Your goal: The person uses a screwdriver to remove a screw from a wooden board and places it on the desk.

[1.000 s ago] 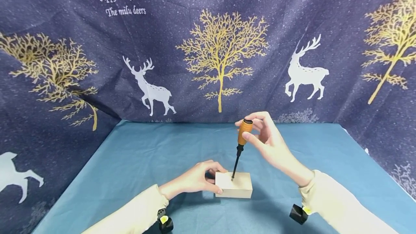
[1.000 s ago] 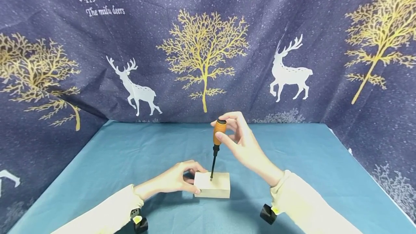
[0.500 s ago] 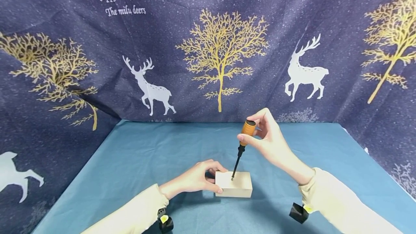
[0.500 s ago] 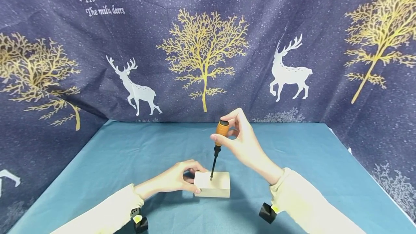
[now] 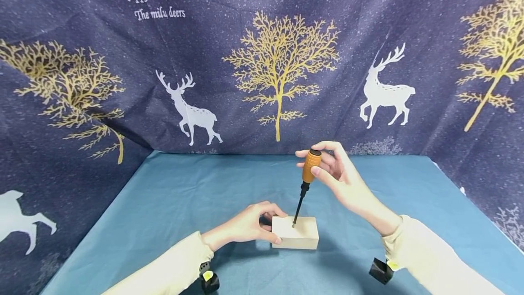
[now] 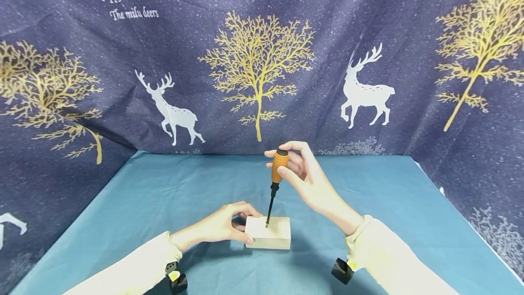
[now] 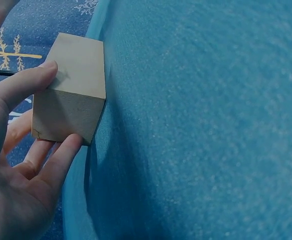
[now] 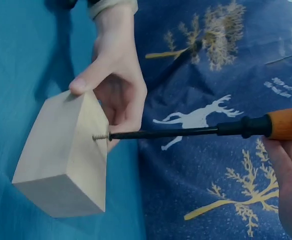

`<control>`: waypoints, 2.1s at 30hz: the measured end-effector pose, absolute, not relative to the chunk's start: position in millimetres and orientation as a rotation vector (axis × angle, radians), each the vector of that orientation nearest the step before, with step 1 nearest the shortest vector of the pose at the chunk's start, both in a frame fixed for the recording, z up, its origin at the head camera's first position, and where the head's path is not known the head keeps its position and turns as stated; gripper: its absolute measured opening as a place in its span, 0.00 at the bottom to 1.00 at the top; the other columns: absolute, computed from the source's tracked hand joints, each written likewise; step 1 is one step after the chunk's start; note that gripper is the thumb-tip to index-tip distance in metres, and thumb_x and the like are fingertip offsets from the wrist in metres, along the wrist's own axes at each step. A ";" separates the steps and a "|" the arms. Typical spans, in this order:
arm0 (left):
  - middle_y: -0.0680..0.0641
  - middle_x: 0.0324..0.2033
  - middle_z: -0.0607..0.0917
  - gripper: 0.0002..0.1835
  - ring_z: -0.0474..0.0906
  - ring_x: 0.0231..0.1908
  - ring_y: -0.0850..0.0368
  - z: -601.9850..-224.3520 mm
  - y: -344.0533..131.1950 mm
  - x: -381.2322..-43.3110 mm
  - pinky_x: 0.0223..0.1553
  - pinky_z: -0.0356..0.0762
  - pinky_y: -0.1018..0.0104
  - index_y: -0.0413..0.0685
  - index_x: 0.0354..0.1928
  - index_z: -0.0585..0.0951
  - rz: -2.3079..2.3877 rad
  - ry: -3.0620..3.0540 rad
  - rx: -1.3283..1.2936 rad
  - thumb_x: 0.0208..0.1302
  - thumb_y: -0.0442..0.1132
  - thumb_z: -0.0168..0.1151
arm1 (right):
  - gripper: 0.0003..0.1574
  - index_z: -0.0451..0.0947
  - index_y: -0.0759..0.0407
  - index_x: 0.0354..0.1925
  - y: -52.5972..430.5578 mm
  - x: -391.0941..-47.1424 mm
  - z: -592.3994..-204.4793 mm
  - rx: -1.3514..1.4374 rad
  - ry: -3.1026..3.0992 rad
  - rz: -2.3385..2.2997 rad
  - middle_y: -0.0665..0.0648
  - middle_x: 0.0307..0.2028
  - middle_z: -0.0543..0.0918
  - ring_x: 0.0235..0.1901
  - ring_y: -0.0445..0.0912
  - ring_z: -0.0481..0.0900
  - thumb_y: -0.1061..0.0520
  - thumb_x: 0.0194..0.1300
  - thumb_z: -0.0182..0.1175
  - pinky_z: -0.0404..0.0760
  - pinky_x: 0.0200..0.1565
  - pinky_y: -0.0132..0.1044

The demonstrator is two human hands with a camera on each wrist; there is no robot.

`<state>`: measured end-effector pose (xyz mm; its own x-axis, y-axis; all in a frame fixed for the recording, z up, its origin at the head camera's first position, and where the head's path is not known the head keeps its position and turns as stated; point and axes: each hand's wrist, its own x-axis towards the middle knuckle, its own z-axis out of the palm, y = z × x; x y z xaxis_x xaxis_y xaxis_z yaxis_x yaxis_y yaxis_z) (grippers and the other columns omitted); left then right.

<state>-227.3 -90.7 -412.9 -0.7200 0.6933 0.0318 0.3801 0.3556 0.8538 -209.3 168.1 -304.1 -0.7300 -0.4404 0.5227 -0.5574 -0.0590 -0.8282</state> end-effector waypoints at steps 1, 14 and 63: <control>0.51 0.47 0.81 0.24 0.78 0.43 0.67 -412.8 -90.5 -227.4 0.47 0.83 0.75 0.58 0.52 0.82 1.305 2.290 0.946 0.51 0.39 0.78 | 0.26 0.58 0.56 0.64 167.7 -209.3 -305.0 1.070 -2.099 1.875 0.58 0.61 0.78 0.59 0.46 0.80 0.68 0.73 0.50 0.81 0.57 0.35; 0.48 0.47 0.81 0.24 0.79 0.44 0.66 -413.7 -90.7 -226.9 0.48 0.83 0.73 0.56 0.52 0.82 1.341 2.258 0.979 0.51 0.39 0.78 | 0.28 0.64 0.62 0.56 155.2 -208.3 -310.3 0.709 -2.037 1.810 0.48 0.42 0.77 0.40 0.38 0.79 0.71 0.61 0.65 0.82 0.42 0.27; 0.50 0.47 0.80 0.24 0.79 0.44 0.66 -413.8 -90.0 -227.5 0.47 0.82 0.75 0.57 0.52 0.82 1.322 2.274 0.945 0.51 0.39 0.78 | 0.24 0.71 0.62 0.59 167.0 -206.5 -298.0 0.897 -2.178 1.621 0.45 0.55 0.81 0.50 0.38 0.81 0.68 0.66 0.61 0.83 0.44 0.29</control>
<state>-227.5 -90.0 -413.8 -0.7188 0.6944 0.0338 0.3728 0.3439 0.8619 -206.5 167.0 -298.0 -0.7677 -0.3105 0.5605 -0.6261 0.1772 -0.7594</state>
